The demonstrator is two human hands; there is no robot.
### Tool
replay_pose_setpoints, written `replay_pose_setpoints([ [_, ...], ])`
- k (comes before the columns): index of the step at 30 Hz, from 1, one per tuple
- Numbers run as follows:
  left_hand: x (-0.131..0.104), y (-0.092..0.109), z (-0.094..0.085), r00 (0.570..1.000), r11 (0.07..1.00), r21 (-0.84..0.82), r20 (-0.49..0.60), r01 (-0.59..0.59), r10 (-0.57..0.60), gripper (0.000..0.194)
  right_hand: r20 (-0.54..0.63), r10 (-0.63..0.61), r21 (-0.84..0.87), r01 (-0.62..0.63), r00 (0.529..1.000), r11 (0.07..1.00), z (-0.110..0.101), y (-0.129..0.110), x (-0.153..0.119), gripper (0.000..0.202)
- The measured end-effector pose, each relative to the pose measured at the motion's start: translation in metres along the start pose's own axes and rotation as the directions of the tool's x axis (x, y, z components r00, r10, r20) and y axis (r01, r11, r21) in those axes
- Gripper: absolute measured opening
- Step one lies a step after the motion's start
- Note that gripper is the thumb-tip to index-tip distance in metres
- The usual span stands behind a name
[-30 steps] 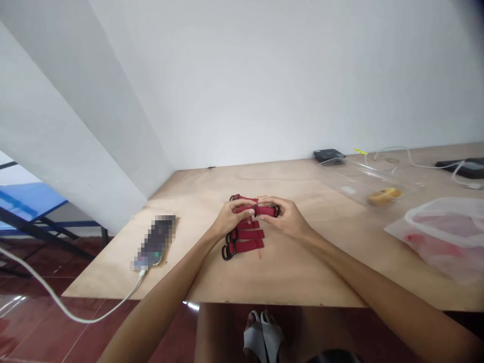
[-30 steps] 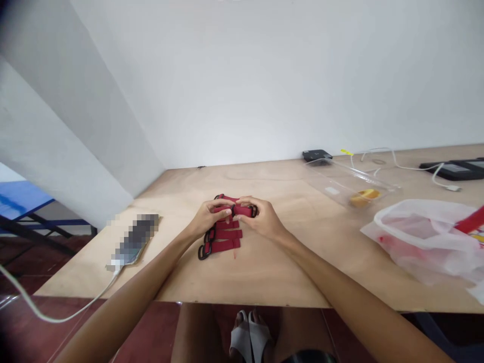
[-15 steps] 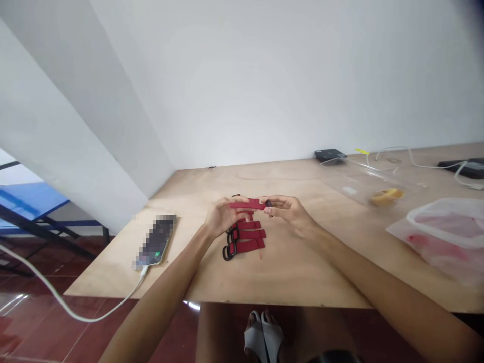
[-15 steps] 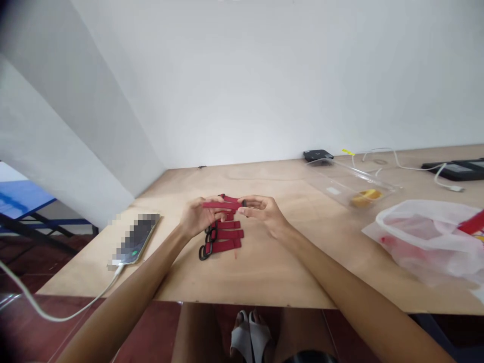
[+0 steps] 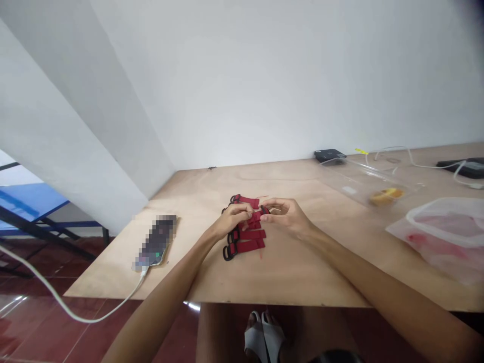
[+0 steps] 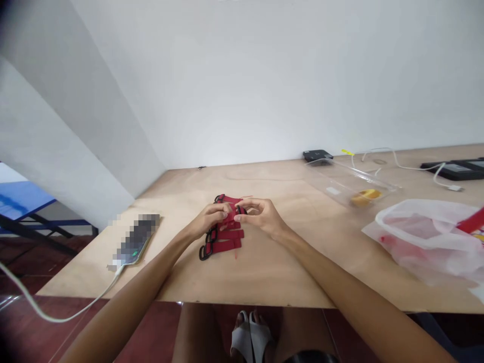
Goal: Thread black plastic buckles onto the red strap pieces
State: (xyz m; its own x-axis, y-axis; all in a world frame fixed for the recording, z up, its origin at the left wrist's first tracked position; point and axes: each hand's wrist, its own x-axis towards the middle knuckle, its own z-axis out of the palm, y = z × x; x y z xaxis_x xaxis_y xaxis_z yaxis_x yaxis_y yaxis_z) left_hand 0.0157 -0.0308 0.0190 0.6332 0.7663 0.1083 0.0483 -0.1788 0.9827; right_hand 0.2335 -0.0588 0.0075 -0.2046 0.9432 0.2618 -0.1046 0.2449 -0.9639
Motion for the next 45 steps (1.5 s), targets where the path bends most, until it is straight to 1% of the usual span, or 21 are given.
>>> replay_pose_setpoints([
  [2, -0.001, 0.000, 0.001, 1.000, 0.999, 0.054, 0.023, -0.003, 0.001, 0.019, 0.048, -0.034, -0.095, 0.038, 0.998, 0.995, 0.000, -0.004, -0.002, 0.038],
  [5, -0.002, 0.001, 0.001, 1.000, 0.998, 0.055, 0.013, 0.003, -0.004, 0.022, 0.087, -0.074, -0.185, 0.089, 0.994, 0.979, 0.000, -0.011, -0.004, 0.040],
  [8, -0.003, 0.005, 0.000, 1.000, 0.997, 0.076, 0.026, -0.003, 0.001, 0.025, 0.106, -0.119, -0.196, 0.138, 0.987, 0.971, 0.001, -0.017, -0.005, 0.037],
  [12, -0.006, 0.012, 0.000, 0.996, 0.989, 0.148, 0.085, -0.020, 0.007, 0.028, 0.126, -0.119, -0.242, 0.146, 0.985, 0.959, 0.001, -0.015, -0.005, 0.036],
  [16, -0.006, 0.013, 0.002, 0.995, 0.995, 0.099, 0.099, -0.013, 0.003, 0.034, 0.137, -0.132, -0.278, 0.166, 0.982, 0.946, 0.003, -0.009, -0.006, 0.037],
  [19, -0.002, 0.008, 0.007, 0.998, 0.999, -0.032, 0.065, 0.004, -0.002, 0.039, 0.102, -0.179, -0.252, 0.199, 0.979, 0.947, 0.008, -0.007, -0.006, 0.037],
  [22, 0.002, 0.002, 0.011, 0.999, 0.992, -0.119, -0.006, 0.034, -0.035, 0.041, 0.099, -0.228, -0.243, 0.245, 0.969, 0.938, 0.013, -0.006, -0.006, 0.033],
  [24, 0.004, 0.001, 0.013, 0.997, 0.991, -0.128, -0.048, 0.049, -0.055, 0.042, 0.086, -0.275, -0.288, 0.288, 0.958, 0.913, 0.015, -0.005, -0.006, 0.030],
  [27, 0.004, 0.004, 0.015, 0.992, 0.994, -0.101, -0.106, 0.050, -0.061, 0.043, 0.001, -0.378, -0.432, 0.342, 0.926, 0.835, 0.015, -0.004, -0.006, 0.031],
  [29, 0.004, 0.008, 0.017, 0.988, 0.997, -0.058, -0.146, 0.050, -0.058, 0.043, -0.039, -0.414, -0.484, 0.346, 0.909, 0.804, 0.015, -0.004, -0.005, 0.031],
  [31, 0.004, 0.012, 0.019, 0.984, 0.999, -0.012, -0.175, 0.035, -0.037, 0.041, -0.039, -0.401, -0.474, 0.337, 0.915, 0.813, 0.014, -0.005, -0.005, 0.027],
  [33, 0.003, 0.016, 0.021, 0.981, 0.999, 0.030, -0.194, 0.012, -0.006, 0.040, -0.040, -0.360, -0.442, 0.306, 0.932, 0.843, 0.014, -0.007, -0.005, 0.025],
  [35, -0.001, 0.020, 0.022, 0.977, 0.998, 0.061, -0.211, -0.010, 0.023, 0.039, -0.071, -0.317, -0.408, 0.262, 0.946, 0.874, 0.012, -0.008, -0.005, 0.026],
  [37, -0.006, 0.024, 0.024, 0.976, 0.993, 0.107, -0.209, -0.042, 0.063, 0.038, -0.101, -0.253, -0.341, 0.205, 0.962, 0.917, 0.009, -0.010, -0.006, 0.028],
  [38, -0.009, 0.027, 0.025, 0.972, 0.985, 0.159, -0.210, -0.070, 0.103, 0.037, -0.111, -0.216, -0.294, 0.175, 0.970, 0.940, 0.009, -0.012, -0.006, 0.029],
  [39, -0.012, 0.030, 0.026, 0.965, 0.964, 0.245, -0.209, -0.105, 0.158, 0.038, -0.110, -0.178, -0.243, 0.148, 0.978, 0.959, 0.009, -0.015, -0.006, 0.029],
  [40, -0.015, 0.033, 0.026, 0.953, 0.923, 0.358, -0.202, -0.144, 0.227, 0.040, -0.095, -0.143, -0.193, 0.123, 0.985, 0.974, 0.010, -0.020, -0.007, 0.030],
  [42, -0.024, 0.042, 0.028, 0.906, 0.778, 0.588, -0.172, -0.221, 0.387, 0.040, -0.045, -0.092, -0.104, 0.086, 0.995, 0.991, 0.014, -0.032, -0.010, 0.030],
  [43, -0.029, 0.047, 0.028, 0.878, 0.697, 0.670, -0.142, -0.255, 0.458, 0.038, -0.009, -0.070, -0.067, 0.070, 0.997, 0.995, 0.017, -0.040, -0.012, 0.030],
  [44, -0.035, 0.052, 0.028, 0.853, 0.629, 0.725, -0.111, -0.281, 0.510, 0.036, 0.020, -0.051, -0.037, 0.052, 0.998, 0.998, 0.020, -0.048, -0.015, 0.031],
  [45, -0.043, 0.057, 0.028, 0.833, 0.581, 0.757, -0.089, -0.299, 0.546, 0.034, 0.033, -0.034, -0.015, 0.034, 0.999, 0.999, 0.022, -0.057, -0.018, 0.031],
])
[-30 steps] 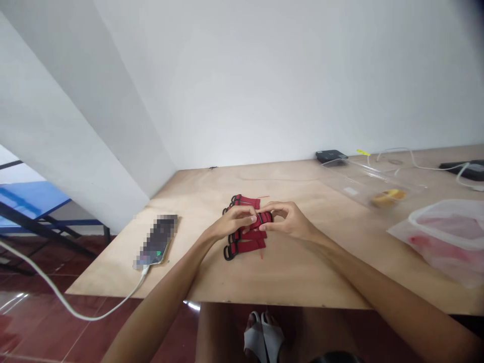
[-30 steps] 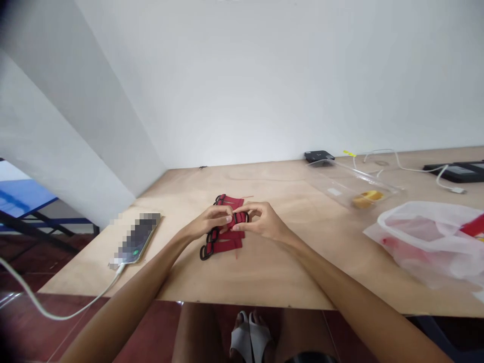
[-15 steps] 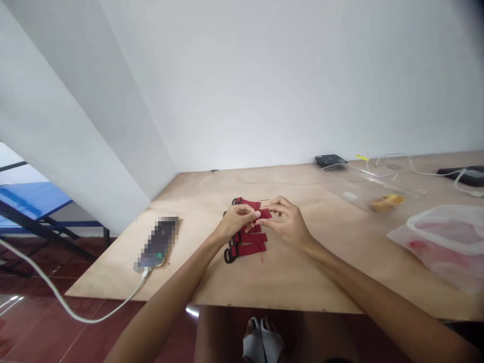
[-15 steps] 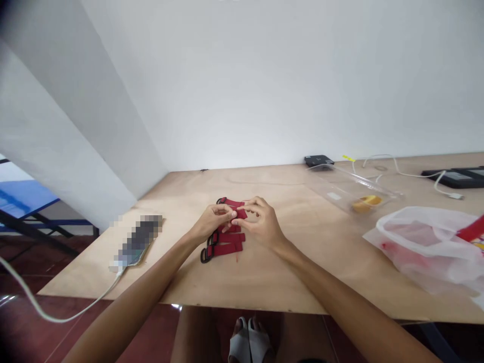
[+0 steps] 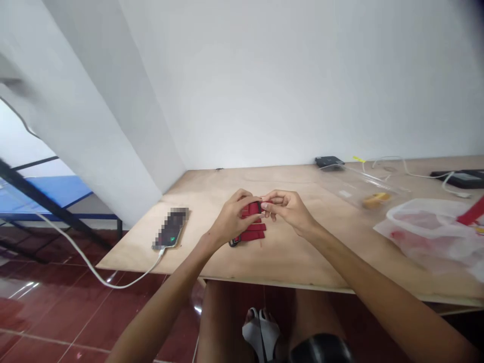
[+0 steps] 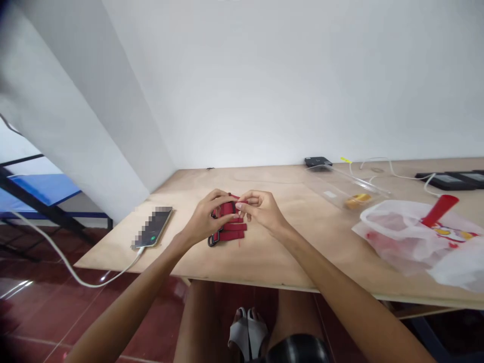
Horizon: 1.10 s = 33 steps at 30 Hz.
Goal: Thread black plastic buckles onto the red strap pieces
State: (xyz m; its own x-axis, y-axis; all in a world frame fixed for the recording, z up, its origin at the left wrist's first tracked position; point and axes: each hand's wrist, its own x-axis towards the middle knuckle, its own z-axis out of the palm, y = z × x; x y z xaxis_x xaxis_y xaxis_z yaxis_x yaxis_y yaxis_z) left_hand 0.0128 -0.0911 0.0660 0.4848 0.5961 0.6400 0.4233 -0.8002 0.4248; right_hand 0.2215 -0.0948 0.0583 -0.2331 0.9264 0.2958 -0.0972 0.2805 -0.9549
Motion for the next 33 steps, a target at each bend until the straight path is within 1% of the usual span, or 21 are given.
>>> replay_pose_setpoints([
  [2, -0.012, 0.010, -0.012, 0.999, 0.998, 0.049, -0.007, -0.033, 0.034, 0.033, -0.011, 0.034, 0.014, -0.034, 0.999, 0.999, 0.002, -0.013, -0.009, 0.032],
  [3, -0.020, 0.014, -0.017, 0.999, 0.997, 0.069, 0.000, -0.033, 0.033, 0.032, -0.024, 0.051, 0.007, -0.051, 0.998, 0.999, 0.002, -0.015, -0.015, 0.032],
  [4, -0.029, 0.018, -0.020, 0.999, 0.995, 0.091, 0.026, -0.034, 0.032, 0.033, -0.011, 0.077, -0.010, -0.077, 0.997, 0.997, 0.001, -0.015, -0.022, 0.032],
  [6, -0.050, 0.024, -0.022, 0.997, 0.989, 0.143, 0.073, -0.022, 0.012, 0.035, 0.040, 0.134, -0.040, -0.132, 0.990, 0.990, 0.000, -0.007, -0.037, 0.033],
  [8, -0.070, 0.026, -0.017, 0.984, 0.979, 0.202, 0.164, 0.041, -0.075, 0.035, 0.101, 0.206, -0.078, -0.198, 0.973, 0.977, 0.001, 0.008, -0.052, 0.031],
  [9, -0.079, 0.026, -0.013, 0.973, 0.968, 0.242, 0.198, 0.066, -0.116, 0.036, 0.107, 0.222, -0.119, -0.210, 0.969, 0.971, 0.003, 0.016, -0.058, 0.029],
  [10, -0.086, 0.024, -0.009, 0.958, 0.956, 0.282, 0.241, 0.083, -0.154, 0.037, 0.096, 0.211, -0.182, -0.191, 0.973, 0.964, 0.005, 0.023, -0.064, 0.026],
  [12, -0.095, 0.019, -0.002, 0.929, 0.934, 0.347, 0.310, 0.089, -0.204, 0.038, 0.046, 0.146, -0.395, -0.116, 0.988, 0.911, 0.009, 0.033, -0.072, 0.019],
  [14, -0.100, 0.013, 0.002, 0.910, 0.917, 0.390, 0.344, 0.084, -0.230, 0.038, 0.029, 0.076, -0.595, -0.044, 0.997, 0.803, 0.013, 0.038, -0.074, 0.016],
  [15, -0.101, 0.010, 0.002, 0.907, 0.911, 0.404, 0.346, 0.086, -0.239, 0.038, 0.030, 0.053, -0.667, -0.020, 0.998, 0.745, 0.014, 0.038, -0.073, 0.015],
  [16, -0.101, 0.008, 0.001, 0.907, 0.904, 0.417, 0.338, 0.094, -0.250, 0.038, 0.033, 0.040, -0.718, -0.004, 0.999, 0.696, 0.015, 0.038, -0.072, 0.015],
  [18, -0.101, 0.006, -0.002, 0.916, 0.890, 0.436, 0.288, 0.135, -0.280, 0.038, 0.030, 0.020, -0.772, 0.011, 0.999, 0.636, 0.018, 0.039, -0.067, 0.016],
  [20, -0.100, 0.005, -0.005, 0.928, 0.879, 0.442, 0.223, 0.176, -0.298, 0.044, 0.021, 0.001, -0.790, 0.016, 1.000, 0.613, 0.021, 0.042, -0.060, 0.018],
  [22, -0.098, 0.003, -0.006, 0.933, 0.872, 0.448, 0.187, 0.198, -0.307, 0.058, 0.026, -0.012, -0.789, 0.028, 1.000, 0.614, 0.023, 0.045, -0.053, 0.021],
  [25, -0.091, -0.007, 0.000, 0.912, 0.869, 0.450, 0.234, 0.205, -0.336, 0.077, 0.077, 0.011, -0.731, 0.048, 0.997, 0.681, 0.021, 0.051, -0.040, 0.025],
  [27, -0.084, -0.015, 0.006, 0.891, 0.872, 0.443, 0.283, 0.207, -0.355, 0.078, 0.091, 0.003, -0.686, 0.061, 0.996, 0.725, 0.016, 0.055, -0.026, 0.026],
  [28, -0.079, -0.019, 0.009, 0.882, 0.875, 0.439, 0.307, 0.203, -0.358, 0.077, 0.081, -0.016, -0.682, 0.067, 0.997, 0.728, 0.012, 0.057, -0.018, 0.026],
  [30, -0.070, -0.026, 0.014, 0.870, 0.881, 0.434, 0.343, 0.188, -0.355, 0.074, 0.029, -0.076, -0.727, 0.073, 0.997, 0.682, 0.006, 0.061, 0.001, 0.024],
  [32, -0.063, -0.029, 0.020, 0.862, 0.886, 0.432, 0.370, 0.171, -0.347, 0.072, -0.006, -0.123, -0.807, 0.068, 0.992, 0.587, 0.005, 0.066, 0.023, 0.020],
  [33, -0.061, -0.030, 0.022, 0.859, 0.886, 0.432, 0.378, 0.167, -0.346, 0.071, 0.009, -0.132, -0.843, 0.078, 0.991, 0.532, 0.007, 0.069, 0.034, 0.023],
])
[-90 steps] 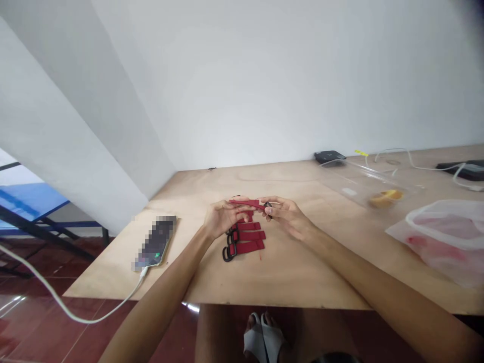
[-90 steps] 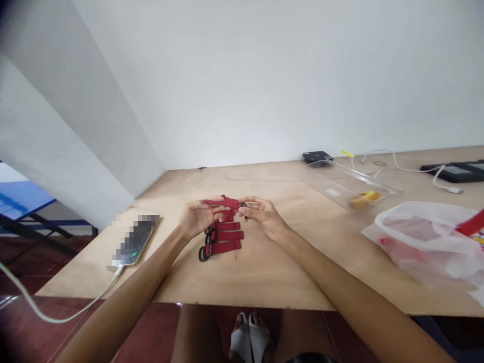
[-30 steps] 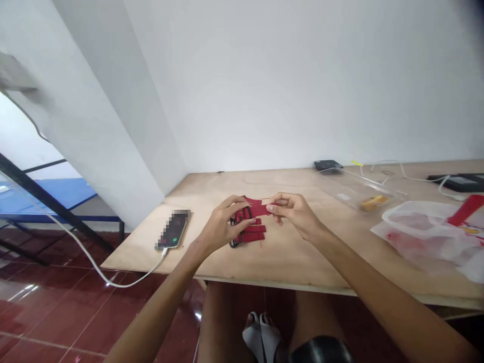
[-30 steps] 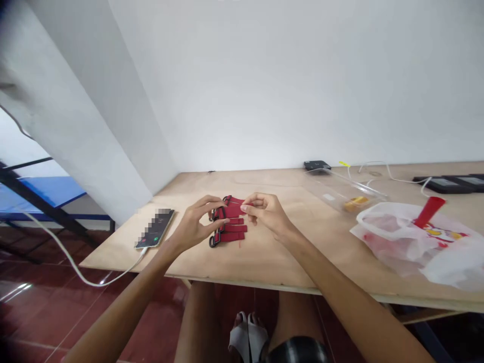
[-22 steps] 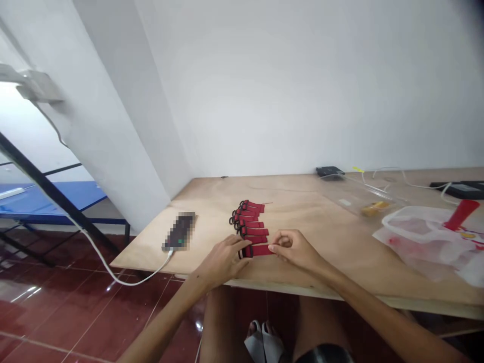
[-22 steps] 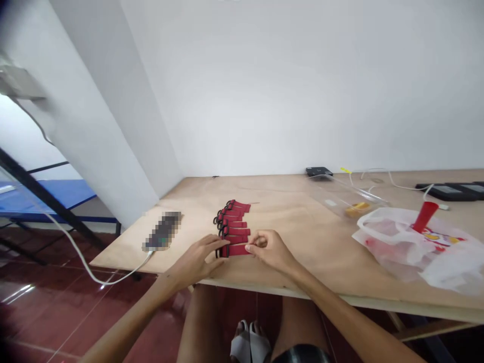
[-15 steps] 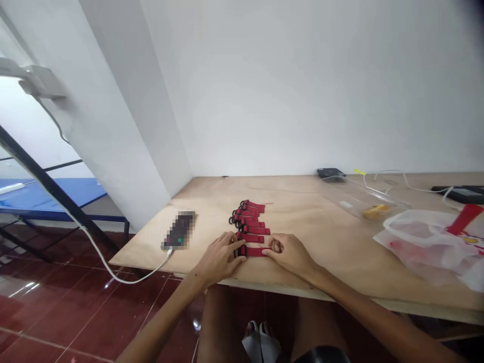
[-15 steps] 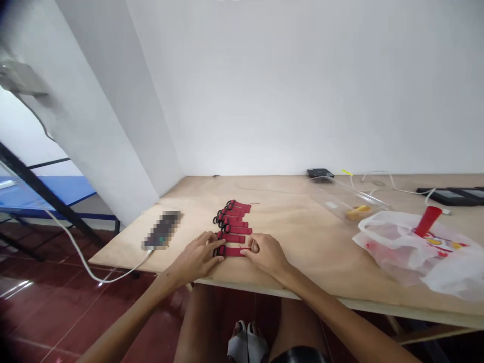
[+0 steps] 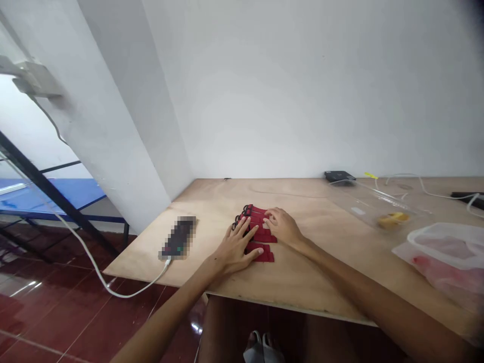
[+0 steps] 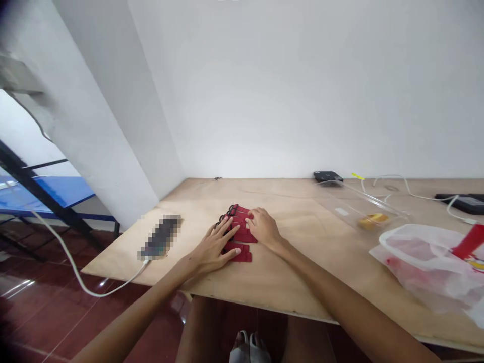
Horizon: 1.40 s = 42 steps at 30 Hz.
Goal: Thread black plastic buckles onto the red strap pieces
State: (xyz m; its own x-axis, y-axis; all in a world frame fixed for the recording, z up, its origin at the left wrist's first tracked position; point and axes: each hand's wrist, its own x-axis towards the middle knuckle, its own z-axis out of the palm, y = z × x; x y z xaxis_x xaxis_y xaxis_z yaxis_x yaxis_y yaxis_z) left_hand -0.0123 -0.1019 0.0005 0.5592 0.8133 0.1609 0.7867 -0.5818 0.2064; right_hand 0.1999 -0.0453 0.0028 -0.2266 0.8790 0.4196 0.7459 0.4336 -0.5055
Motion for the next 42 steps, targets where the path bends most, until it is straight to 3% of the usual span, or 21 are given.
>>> replay_pose_setpoints([
  [3, 0.002, 0.004, 0.004, 1.000, 1.000, 0.008, -0.002, 0.008, -0.008, 0.067, 0.049, 0.010, -0.150, -0.002, 0.999, 0.989, 0.021, -0.006, 0.029, 0.046],
  [6, -0.006, 0.006, 0.006, 0.999, 0.999, 0.027, -0.027, 0.021, -0.020, 0.064, 0.160, 0.042, -0.189, -0.011, 0.986, 0.982, 0.047, -0.015, 0.048, 0.066],
  [9, -0.021, 0.003, 0.005, 0.998, 0.998, 0.042, -0.038, 0.047, -0.045, 0.061, 0.283, 0.062, -0.173, -0.013, 0.957, 0.985, 0.066, -0.019, 0.055, 0.075],
  [12, -0.039, -0.003, 0.001, 0.996, 0.995, 0.054, -0.024, 0.086, -0.085, 0.061, 0.328, 0.058, -0.171, -0.001, 0.943, 0.985, 0.075, -0.014, 0.053, 0.082],
  [17, -0.058, -0.016, -0.005, 0.989, 0.987, 0.069, -0.031, 0.148, -0.146, 0.062, 0.341, 0.052, -0.205, 0.020, 0.939, 0.979, 0.065, 0.000, 0.044, 0.081],
  [23, -0.058, -0.044, -0.010, 0.972, 0.969, 0.081, -0.041, 0.233, -0.231, 0.064, 0.360, 0.042, -0.276, 0.063, 0.932, 0.959, 0.020, 0.039, 0.022, 0.080],
  [28, -0.036, -0.065, -0.007, 0.969, 0.969, 0.051, -0.060, 0.243, -0.240, 0.063, 0.318, 0.118, -0.360, 0.004, 0.941, 0.933, -0.018, 0.078, -0.009, 0.076],
  [33, 0.019, -0.067, 0.004, 0.985, 0.985, 0.013, -0.022, 0.174, -0.174, 0.064, 0.322, 0.106, -0.356, 0.017, 0.941, 0.934, -0.021, 0.070, -0.020, 0.077],
  [38, 0.074, -0.055, -0.005, 0.985, 0.990, -0.015, 0.104, 0.139, -0.136, 0.064, 0.340, 0.076, -0.234, 0.006, 0.938, 0.972, -0.018, 0.043, -0.016, 0.072],
  [42, 0.088, -0.024, -0.012, 1.000, 0.997, -0.079, 0.009, -0.016, 0.017, 0.065, 0.105, -0.031, -0.126, 0.044, 0.994, 0.991, -0.023, 0.056, -0.015, 0.057],
])
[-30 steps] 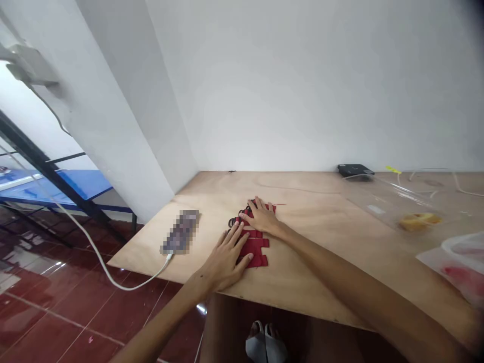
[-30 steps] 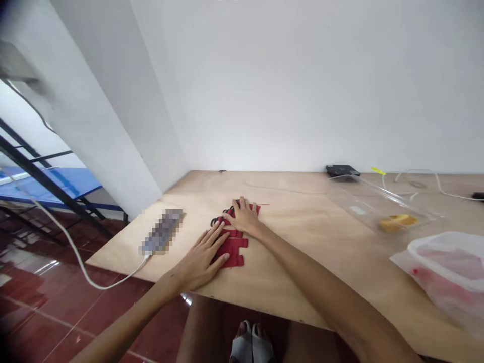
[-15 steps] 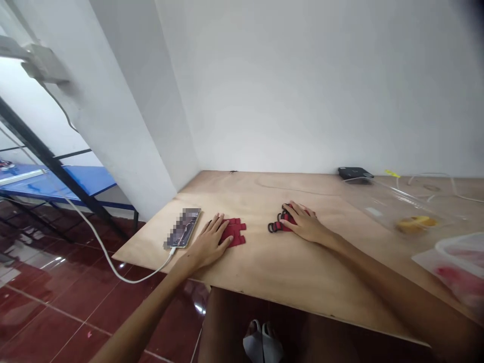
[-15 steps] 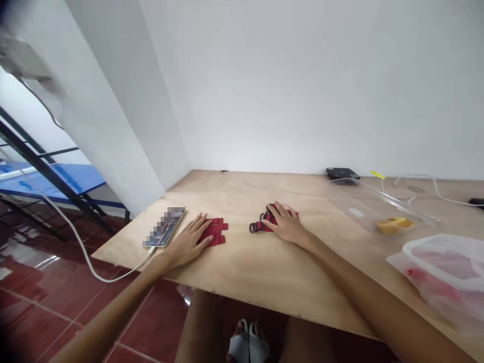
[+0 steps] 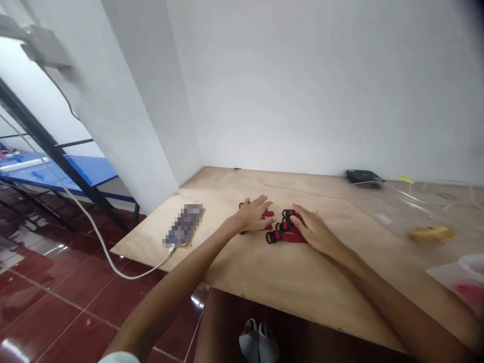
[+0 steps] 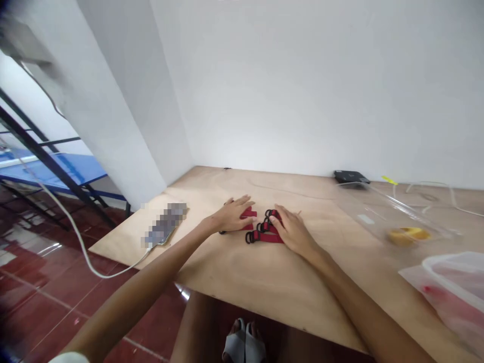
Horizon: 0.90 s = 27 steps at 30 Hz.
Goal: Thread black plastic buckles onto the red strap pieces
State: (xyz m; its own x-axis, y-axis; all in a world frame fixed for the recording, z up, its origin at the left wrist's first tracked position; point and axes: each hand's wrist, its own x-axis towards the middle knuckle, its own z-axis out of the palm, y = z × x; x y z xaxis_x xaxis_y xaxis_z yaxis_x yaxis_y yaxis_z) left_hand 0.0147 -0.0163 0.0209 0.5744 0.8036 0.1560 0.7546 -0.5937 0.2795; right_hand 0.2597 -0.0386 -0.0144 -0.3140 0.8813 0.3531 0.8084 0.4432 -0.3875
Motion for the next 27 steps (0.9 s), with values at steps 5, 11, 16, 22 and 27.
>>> replay_pose_setpoints([
  [5, -0.009, 0.043, 0.032, 0.982, 0.982, -0.042, 0.026, -0.186, 0.187, 0.089, -0.018, -0.001, -0.048, 0.000, 1.000, 0.999, 0.010, 0.040, 0.004, 0.053],
  [11, 0.001, 0.046, 0.056, 0.952, 0.951, 0.019, 0.023, -0.307, 0.307, 0.090, -0.053, -0.086, -0.046, 0.083, 0.995, 0.995, 0.015, 0.053, 0.009, 0.042],
  [16, 0.012, 0.038, 0.044, 0.946, 0.947, 0.061, -0.047, -0.316, 0.319, 0.081, -0.097, -0.024, 0.090, 0.033, 0.995, 0.995, 0.008, 0.052, 0.008, 0.028],
  [22, 0.013, 0.026, 0.039, 0.960, 0.977, 0.140, -0.205, -0.163, 0.190, 0.059, -0.122, 0.277, 0.307, -0.230, 0.953, 0.924, -0.005, 0.040, 0.005, 0.030],
  [27, 0.016, 0.020, 0.039, 0.904, 0.961, 0.159, -0.333, -0.227, 0.269, 0.046, 0.031, 0.231, 0.496, -0.216, 0.972, 0.841, -0.017, 0.017, 0.001, 0.035],
])
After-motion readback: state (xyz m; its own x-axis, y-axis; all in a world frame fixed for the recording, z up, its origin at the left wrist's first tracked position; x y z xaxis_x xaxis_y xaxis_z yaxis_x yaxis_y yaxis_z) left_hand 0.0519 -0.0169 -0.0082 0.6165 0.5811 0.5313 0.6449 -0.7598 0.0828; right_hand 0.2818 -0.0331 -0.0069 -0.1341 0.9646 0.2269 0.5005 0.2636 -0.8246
